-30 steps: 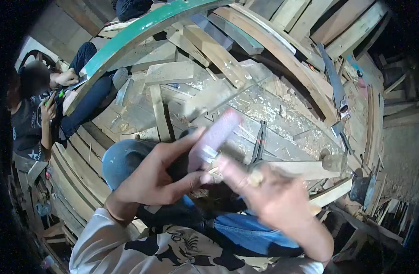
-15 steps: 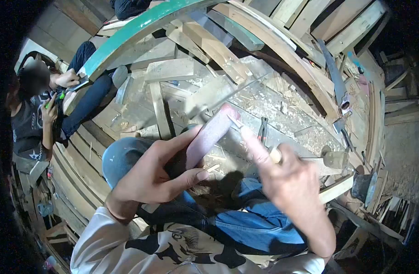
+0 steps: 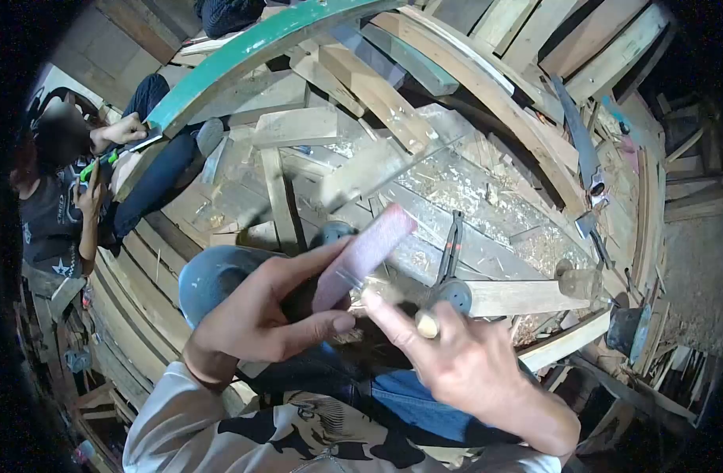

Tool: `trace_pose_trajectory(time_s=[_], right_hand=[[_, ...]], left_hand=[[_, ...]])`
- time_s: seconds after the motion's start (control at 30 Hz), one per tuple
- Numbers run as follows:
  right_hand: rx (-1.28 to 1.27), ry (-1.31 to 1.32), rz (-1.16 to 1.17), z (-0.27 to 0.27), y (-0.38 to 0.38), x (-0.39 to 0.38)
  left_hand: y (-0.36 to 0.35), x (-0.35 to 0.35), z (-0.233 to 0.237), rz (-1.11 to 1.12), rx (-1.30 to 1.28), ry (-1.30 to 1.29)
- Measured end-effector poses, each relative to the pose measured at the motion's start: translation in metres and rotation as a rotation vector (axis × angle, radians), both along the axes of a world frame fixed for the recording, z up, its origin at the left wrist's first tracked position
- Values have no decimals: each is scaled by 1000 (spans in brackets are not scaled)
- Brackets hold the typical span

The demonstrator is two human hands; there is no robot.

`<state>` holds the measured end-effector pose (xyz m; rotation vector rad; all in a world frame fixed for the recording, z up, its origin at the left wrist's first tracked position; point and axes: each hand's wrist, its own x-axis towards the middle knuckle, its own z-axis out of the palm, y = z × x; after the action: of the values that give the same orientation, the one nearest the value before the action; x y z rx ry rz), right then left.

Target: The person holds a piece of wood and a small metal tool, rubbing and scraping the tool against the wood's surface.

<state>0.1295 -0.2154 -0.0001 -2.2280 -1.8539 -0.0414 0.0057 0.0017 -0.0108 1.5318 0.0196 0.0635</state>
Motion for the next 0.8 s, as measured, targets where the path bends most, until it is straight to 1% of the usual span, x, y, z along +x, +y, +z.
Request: trace_pose_trajectory(time_s=[0.03, 0.1, 0.13, 0.17, 0.23, 0.27, 0.3, 0.37, 0.4, 0.43, 0.47, 0.5, 0.53, 0.57, 0.63, 0.67, 0.7, 0.77, 0.8], right_hand=[[55, 8, 58, 0, 0, -2], [-42, -58, -161, 6, -2, 15], [-55, -6, -199, 8, 1, 15], [-127, -61, -96, 5, -3, 2], [10, -30, 74, 3, -1, -5], [-153, 4, -7, 11, -3, -1], [-137, -2, -154, 11, 1, 8], [-65, 34, -217, 7, 1, 2], [-32, 13, -90, 5, 0, -4], [-8, -3, 35, 3, -3, -11], [35, 19, 44, 3, -1, -1], [-161, -1, -147, 8, -4, 2], [-196, -3, -210, 11, -3, 3], [-222, -14, -269, 13, -2, 6], [-37, -36, 27, 9, -1, -10], [13, 29, 31, 3, -2, -7], [-130, -16, -39, 7, -2, 3], [-98, -78, -277, 9, 1, 17], [-42, 1, -130, -1, -8, 8]], left_hand=[[0, -2, -4, -3, 0, 2], [1, -3, 0, -9, 0, 102], [3, -3, 8, -37, -36, 229], [5, -4, 9, -29, -28, 219], [6, -6, 10, -77, -31, 248], [4, -4, 11, -64, 3, 281], [2, -5, 7, -70, -3, 286], [-1, -8, -2, -33, 18, 139], [1, -5, -3, -13, 46, 51], [3, -3, -1, -13, 51, 46], [2, -3, 1, -8, 43, 102], [0, -4, 2, -5, 31, 161], [-2, -3, 2, 18, -41, 144], [-1, -4, 6, 22, -44, 146], [7, -3, 16, -76, -115, 329], [7, -2, 16, -80, -117, 333], [7, 0, 14, -66, -115, 334], [3, -2, 11, -29, -127, 345], [4, -3, 11, -30, -27, 300]])
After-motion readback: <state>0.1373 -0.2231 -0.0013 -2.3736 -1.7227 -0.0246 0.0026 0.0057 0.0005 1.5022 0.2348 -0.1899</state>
